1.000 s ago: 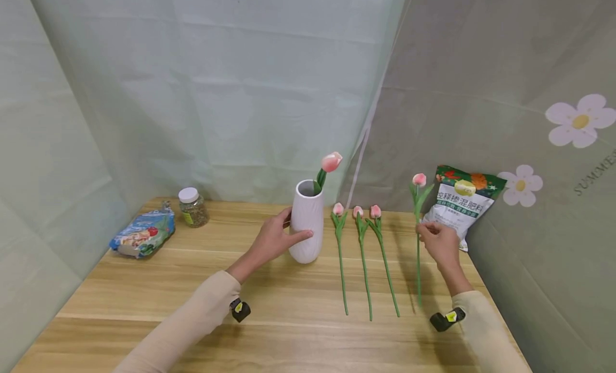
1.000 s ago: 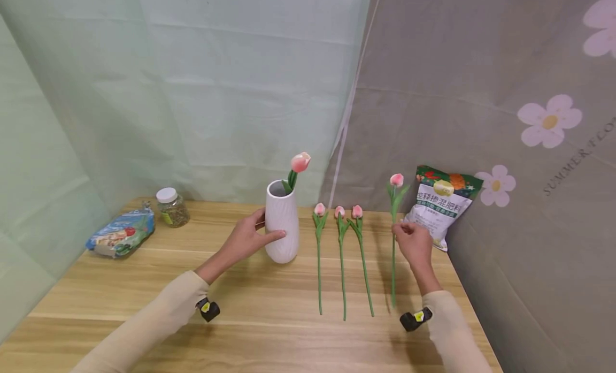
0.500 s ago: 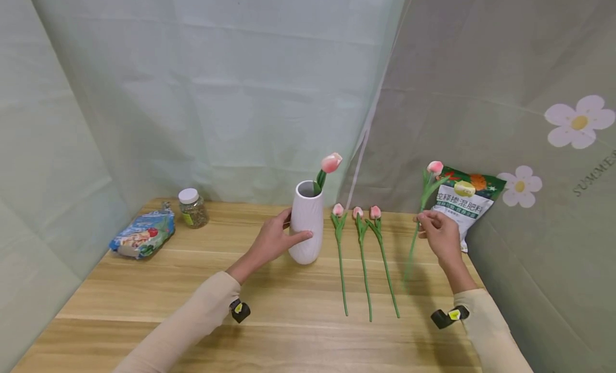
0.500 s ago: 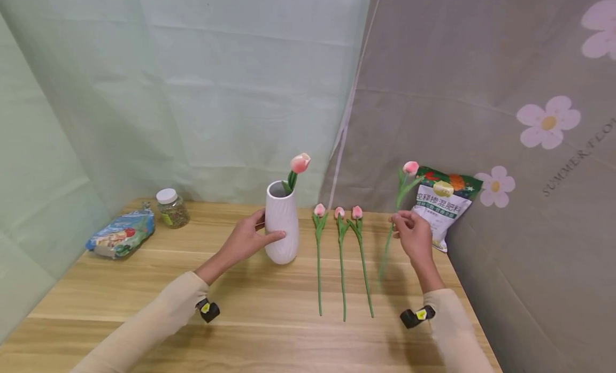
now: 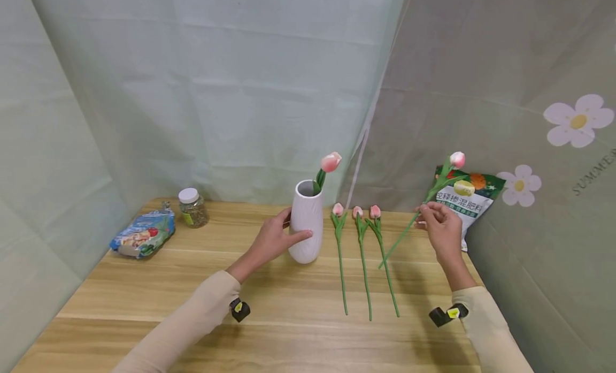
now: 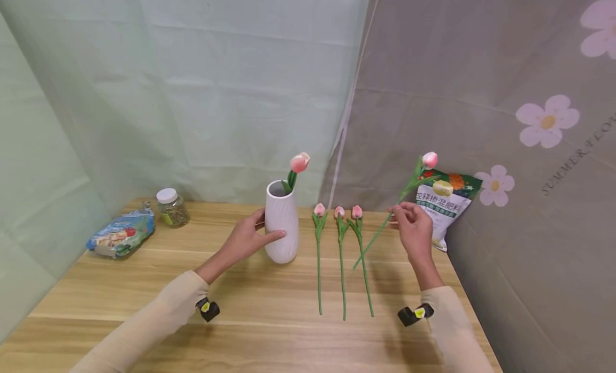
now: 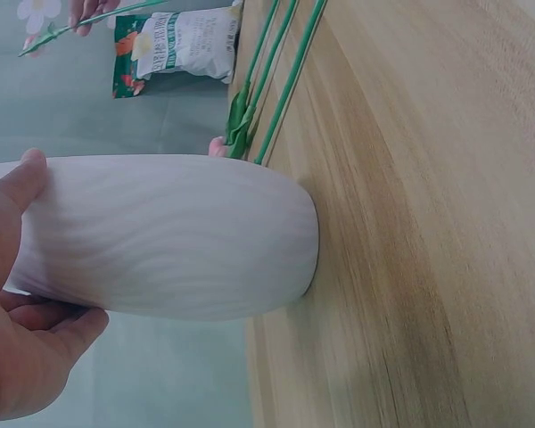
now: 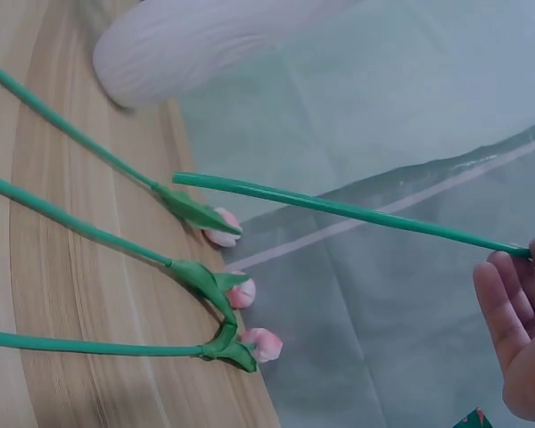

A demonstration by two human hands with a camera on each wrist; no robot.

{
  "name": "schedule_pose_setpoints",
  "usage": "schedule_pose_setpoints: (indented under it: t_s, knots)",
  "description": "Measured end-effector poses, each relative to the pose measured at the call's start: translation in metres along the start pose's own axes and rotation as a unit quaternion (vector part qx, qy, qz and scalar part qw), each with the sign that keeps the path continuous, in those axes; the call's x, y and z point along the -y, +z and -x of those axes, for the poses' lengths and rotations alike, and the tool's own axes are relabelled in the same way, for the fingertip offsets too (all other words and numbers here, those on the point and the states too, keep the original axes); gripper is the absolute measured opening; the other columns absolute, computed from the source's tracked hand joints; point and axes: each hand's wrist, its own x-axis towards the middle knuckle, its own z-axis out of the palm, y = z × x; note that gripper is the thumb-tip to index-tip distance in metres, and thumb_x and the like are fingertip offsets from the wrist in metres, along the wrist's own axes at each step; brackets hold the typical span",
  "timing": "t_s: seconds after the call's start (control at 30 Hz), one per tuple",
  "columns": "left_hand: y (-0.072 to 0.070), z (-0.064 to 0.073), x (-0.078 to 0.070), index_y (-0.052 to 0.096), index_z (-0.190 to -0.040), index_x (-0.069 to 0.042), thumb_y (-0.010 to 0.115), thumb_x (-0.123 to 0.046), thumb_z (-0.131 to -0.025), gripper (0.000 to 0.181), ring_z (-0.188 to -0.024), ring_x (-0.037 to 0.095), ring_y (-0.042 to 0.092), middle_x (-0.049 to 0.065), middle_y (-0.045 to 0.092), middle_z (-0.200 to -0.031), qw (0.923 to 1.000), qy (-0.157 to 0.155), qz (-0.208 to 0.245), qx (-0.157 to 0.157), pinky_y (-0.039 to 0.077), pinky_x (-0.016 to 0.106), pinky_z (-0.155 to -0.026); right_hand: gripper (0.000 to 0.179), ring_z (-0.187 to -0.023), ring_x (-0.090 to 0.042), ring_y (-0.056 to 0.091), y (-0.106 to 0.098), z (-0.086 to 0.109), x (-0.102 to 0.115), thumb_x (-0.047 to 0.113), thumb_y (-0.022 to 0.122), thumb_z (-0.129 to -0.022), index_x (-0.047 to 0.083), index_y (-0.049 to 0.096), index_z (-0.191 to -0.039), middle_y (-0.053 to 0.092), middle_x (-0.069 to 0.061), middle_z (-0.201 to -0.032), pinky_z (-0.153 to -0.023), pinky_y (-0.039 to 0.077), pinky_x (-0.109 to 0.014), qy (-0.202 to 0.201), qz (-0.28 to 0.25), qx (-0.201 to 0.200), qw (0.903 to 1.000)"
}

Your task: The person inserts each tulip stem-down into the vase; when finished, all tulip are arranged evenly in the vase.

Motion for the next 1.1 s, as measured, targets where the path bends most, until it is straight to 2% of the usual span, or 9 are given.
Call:
schedule_pose_setpoints:
  t_s: [0.2, 0.47, 0.9, 1.1]
  knots:
    - [0.000, 0.000, 0.000, 0.050, -0.147, -0.004, 0.084, -0.043, -0.085, 0.081, -0.127, 0.032, 0.061, 0.016, 0.061, -0.140, 1.0000, 0.001, 0.001, 0.000, 0.051, 0.053, -0.106, 0.015, -0.072, -0.009, 0.071, 0.002, 0.001, 0.002, 0.008, 0.069, -0.098, -0.005, 0.064, -0.103, 0.078, 0.000, -0.086, -0.066, 0.063, -0.023, -0.023, -0.017, -0.018, 0.9994]
    - [0.000, 0.000, 0.000, 0.050, -0.148, -0.004, 0.084, -0.042, -0.085, 0.081, -0.127, 0.032, 0.061, 0.016, 0.061, -0.141, 1.0000, 0.001, 0.000, 0.002, 0.052, 0.051, -0.106, 0.015, -0.071, -0.011, 0.073, 0.005, 0.001, 0.004, 0.008, 0.074, -0.094, -0.004, 0.067, -0.098, 0.078, -0.009, -0.090, -0.064, 0.063, -0.025, -0.045, -0.044, -0.041, 0.9972]
    - [0.000, 0.000, -0.001, 0.051, -0.147, -0.004, 0.084, -0.042, -0.085, 0.080, -0.126, 0.032, 0.062, 0.016, 0.061, -0.140, 1.0000, 0.001, 0.002, 0.002, 0.052, 0.052, -0.106, 0.020, -0.069, -0.012, 0.073, 0.009, -0.002, 0.016, 0.009, 0.077, -0.092, -0.009, 0.069, -0.097, 0.078, -0.004, -0.086, -0.063, 0.063, -0.025, -0.125, -0.076, -0.068, 0.9868]
    - [0.000, 0.001, -0.001, 0.051, -0.147, -0.004, 0.084, -0.042, -0.085, 0.080, -0.126, 0.031, 0.062, 0.016, 0.062, -0.139, 1.0000, 0.000, 0.000, 0.002, 0.052, 0.050, -0.106, 0.024, -0.069, -0.011, 0.074, 0.014, -0.001, 0.026, 0.009, 0.077, -0.091, -0.012, 0.070, -0.099, 0.078, -0.004, -0.086, -0.064, 0.063, -0.024, -0.144, -0.091, -0.080, 0.9822]
